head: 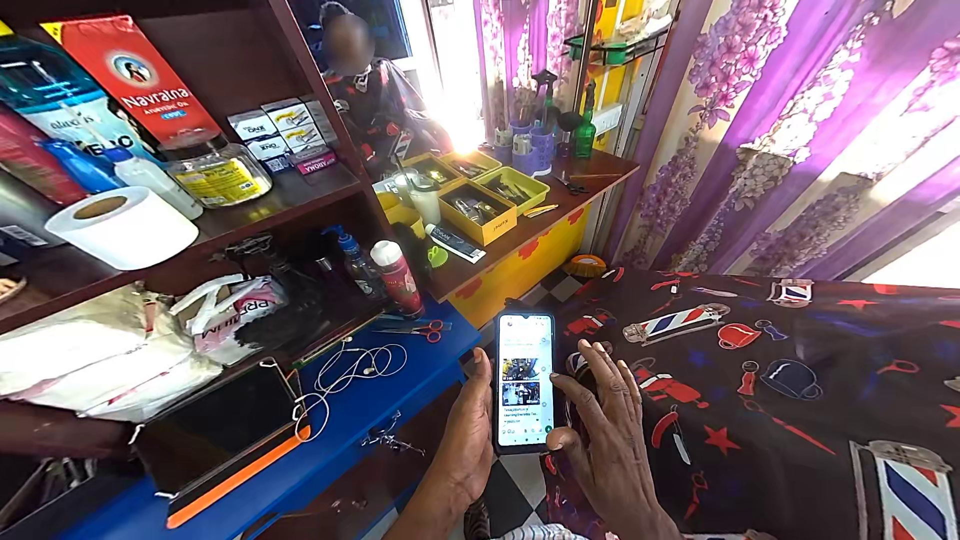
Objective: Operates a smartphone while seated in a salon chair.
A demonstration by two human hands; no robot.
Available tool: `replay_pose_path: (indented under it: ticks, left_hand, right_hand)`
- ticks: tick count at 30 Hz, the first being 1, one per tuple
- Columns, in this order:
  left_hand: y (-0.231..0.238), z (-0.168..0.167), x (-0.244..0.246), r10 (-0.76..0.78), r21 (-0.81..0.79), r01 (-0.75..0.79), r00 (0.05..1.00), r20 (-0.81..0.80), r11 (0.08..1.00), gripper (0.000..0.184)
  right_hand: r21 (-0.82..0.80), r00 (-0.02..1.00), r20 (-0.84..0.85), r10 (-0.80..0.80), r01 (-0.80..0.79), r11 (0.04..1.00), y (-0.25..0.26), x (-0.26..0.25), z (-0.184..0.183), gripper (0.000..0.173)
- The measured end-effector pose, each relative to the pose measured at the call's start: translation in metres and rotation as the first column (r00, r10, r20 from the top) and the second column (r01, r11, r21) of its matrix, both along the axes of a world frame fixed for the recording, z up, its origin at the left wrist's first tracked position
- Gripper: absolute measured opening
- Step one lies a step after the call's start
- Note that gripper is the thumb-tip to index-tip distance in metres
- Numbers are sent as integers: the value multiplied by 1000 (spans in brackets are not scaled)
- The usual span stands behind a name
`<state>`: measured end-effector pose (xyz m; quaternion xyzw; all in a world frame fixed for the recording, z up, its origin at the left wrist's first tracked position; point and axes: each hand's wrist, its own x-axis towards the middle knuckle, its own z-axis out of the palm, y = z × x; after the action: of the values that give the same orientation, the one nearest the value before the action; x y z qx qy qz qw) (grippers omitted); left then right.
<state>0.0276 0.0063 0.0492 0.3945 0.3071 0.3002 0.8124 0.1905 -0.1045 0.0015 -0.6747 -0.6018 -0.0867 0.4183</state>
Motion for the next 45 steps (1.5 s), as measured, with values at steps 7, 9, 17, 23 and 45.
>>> replay_pose_path:
  ticks: [7,9,17,23,45]
  left_hand:
    - [-1,-4,0,43,32,-40,995,-86,999,69]
    - [-2,-3,0,46,35,-43,995,-90,998,68]
    - [-3,-4,0,38,32,-36,997,-72,999,67]
    - [-2,-7,-1,48,40,-45,996,-71,998,66]
    - [1,-7,-3,37,27,-36,998,-56,999,69]
  right_hand:
    - [-14,1000,-17,2,-2,1000,-3,-2,-3,67]
    - [-16,1000,-15,2,-2,1000,-4,-2,-3,66]
    - [-19,999,-33,6,-7,1000,-4,-2,-5,67]
    - [-35,999,-47,14,-15,999,-5,-3,-5,68]
    - [-52,991,-125,37,-43,998,-3,4,-17,67]
